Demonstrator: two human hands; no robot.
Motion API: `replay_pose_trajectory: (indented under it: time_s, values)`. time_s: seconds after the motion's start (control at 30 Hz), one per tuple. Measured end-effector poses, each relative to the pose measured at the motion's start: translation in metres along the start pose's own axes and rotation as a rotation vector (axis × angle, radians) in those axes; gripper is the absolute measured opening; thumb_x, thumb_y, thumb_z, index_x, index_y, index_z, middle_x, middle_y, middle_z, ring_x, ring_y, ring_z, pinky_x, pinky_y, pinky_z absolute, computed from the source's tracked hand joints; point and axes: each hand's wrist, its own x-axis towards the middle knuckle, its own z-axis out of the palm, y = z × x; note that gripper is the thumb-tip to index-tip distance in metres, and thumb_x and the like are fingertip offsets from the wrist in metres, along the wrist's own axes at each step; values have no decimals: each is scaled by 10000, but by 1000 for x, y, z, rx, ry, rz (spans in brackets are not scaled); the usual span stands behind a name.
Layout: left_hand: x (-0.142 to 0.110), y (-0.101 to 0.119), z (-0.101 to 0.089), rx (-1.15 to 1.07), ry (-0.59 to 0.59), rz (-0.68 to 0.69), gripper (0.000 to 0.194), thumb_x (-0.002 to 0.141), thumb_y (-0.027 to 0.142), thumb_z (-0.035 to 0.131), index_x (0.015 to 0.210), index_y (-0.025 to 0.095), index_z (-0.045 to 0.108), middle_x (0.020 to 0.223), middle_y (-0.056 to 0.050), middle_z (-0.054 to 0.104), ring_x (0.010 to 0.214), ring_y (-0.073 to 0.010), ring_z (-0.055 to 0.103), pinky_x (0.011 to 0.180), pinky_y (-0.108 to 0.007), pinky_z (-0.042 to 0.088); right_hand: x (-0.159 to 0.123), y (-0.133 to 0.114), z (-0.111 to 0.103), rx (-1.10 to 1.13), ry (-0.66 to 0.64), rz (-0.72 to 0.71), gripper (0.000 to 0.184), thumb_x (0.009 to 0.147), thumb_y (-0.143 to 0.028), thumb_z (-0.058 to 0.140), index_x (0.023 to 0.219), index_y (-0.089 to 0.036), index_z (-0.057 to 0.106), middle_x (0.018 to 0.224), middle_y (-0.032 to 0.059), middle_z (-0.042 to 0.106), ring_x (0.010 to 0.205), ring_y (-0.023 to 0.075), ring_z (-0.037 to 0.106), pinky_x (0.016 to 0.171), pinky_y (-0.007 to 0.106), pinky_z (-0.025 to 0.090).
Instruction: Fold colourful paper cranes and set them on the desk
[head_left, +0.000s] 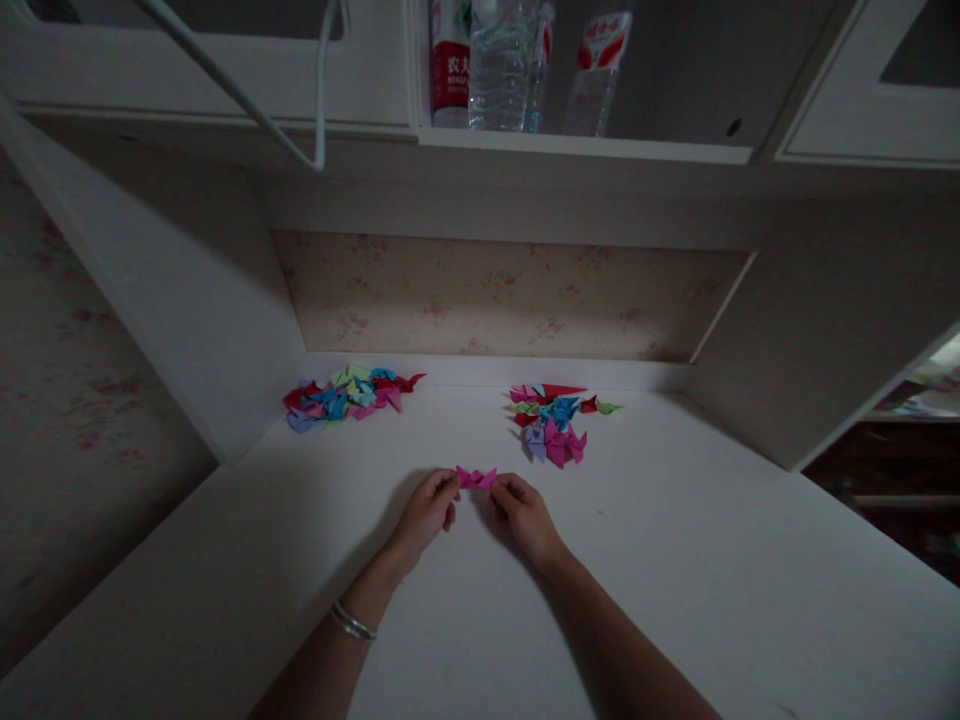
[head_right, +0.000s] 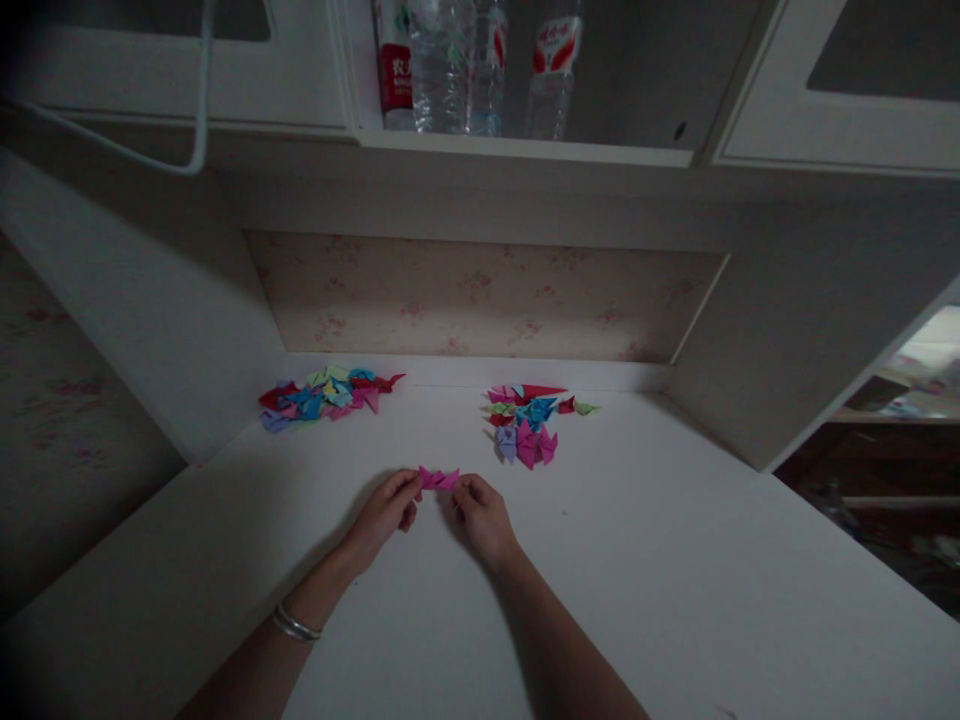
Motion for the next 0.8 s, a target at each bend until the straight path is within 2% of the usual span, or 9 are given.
replay_pose_trajectory:
  time_s: [0.43,0.8]
  values:
    - [3,-6,-2,16,-40,70,344,763,496,582,870,169,575,693,52,503,429,-50,418,377,-190,287,0,1,0,-22,-6,-21,290,799,-476,597,701,-205,572,555,-32,492,500,125,414,488,254,308]
    - [3,-4,-1,7,-14,57,327,765,474,589,869,164,565,689,50,496,443,-51,412,370,-186,280,-2,-2,0,-22,-5,-15,258,795,-441,599,717,-196,583,570,-29,506,516,122,432,501,249,326]
